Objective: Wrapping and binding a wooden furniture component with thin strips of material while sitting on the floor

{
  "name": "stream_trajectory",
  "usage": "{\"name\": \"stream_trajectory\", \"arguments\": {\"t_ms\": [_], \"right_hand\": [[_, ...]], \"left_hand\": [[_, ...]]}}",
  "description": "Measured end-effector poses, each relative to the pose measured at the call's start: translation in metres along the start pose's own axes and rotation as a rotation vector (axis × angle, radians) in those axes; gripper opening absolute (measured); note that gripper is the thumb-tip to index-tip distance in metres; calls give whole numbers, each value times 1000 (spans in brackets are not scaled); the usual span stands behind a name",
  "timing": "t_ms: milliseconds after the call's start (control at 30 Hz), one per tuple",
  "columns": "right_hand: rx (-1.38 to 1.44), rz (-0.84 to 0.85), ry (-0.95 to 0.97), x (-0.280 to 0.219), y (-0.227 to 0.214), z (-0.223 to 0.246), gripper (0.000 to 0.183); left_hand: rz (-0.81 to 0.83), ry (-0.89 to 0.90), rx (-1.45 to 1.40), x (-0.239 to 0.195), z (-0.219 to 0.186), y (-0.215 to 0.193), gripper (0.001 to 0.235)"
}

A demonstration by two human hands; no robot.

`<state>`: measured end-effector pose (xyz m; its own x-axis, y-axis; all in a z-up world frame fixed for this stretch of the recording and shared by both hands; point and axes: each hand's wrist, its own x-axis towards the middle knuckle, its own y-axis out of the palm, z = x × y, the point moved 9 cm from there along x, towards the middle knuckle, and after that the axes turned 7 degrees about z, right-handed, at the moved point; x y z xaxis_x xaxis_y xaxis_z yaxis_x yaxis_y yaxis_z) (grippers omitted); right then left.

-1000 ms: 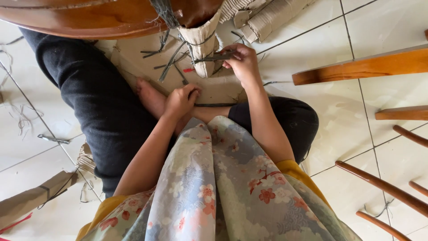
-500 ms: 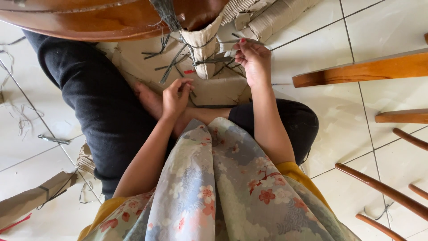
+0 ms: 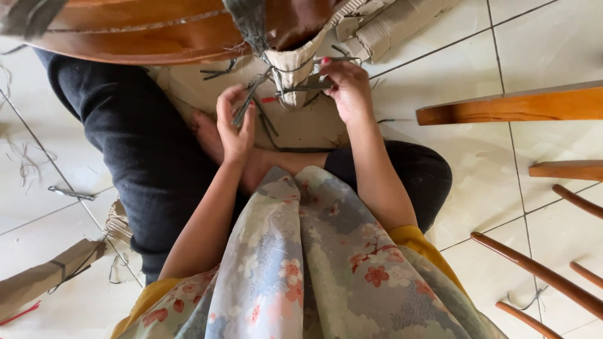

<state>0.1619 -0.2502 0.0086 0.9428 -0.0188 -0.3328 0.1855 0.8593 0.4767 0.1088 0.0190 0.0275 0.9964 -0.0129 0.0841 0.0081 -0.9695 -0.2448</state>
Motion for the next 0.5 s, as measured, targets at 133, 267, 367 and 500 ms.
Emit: {"name": "stream_trajectory", "arguments": {"t_ms": [133, 267, 367, 500], "right_hand": [[-12, 50, 91, 6, 14, -30, 20], [-209, -22, 40, 9, 15, -34, 14], [-233, -22, 45, 9, 14, -34, 16], [-257, -30, 40, -4, 37, -14, 16]], "left_hand": [[46, -26, -70, 17, 10, 6, 50], [159, 36, -15, 32, 14, 26, 56], [183, 97, 70, 41, 10, 34, 48], [128, 157, 224, 44, 10, 28, 7]]}}
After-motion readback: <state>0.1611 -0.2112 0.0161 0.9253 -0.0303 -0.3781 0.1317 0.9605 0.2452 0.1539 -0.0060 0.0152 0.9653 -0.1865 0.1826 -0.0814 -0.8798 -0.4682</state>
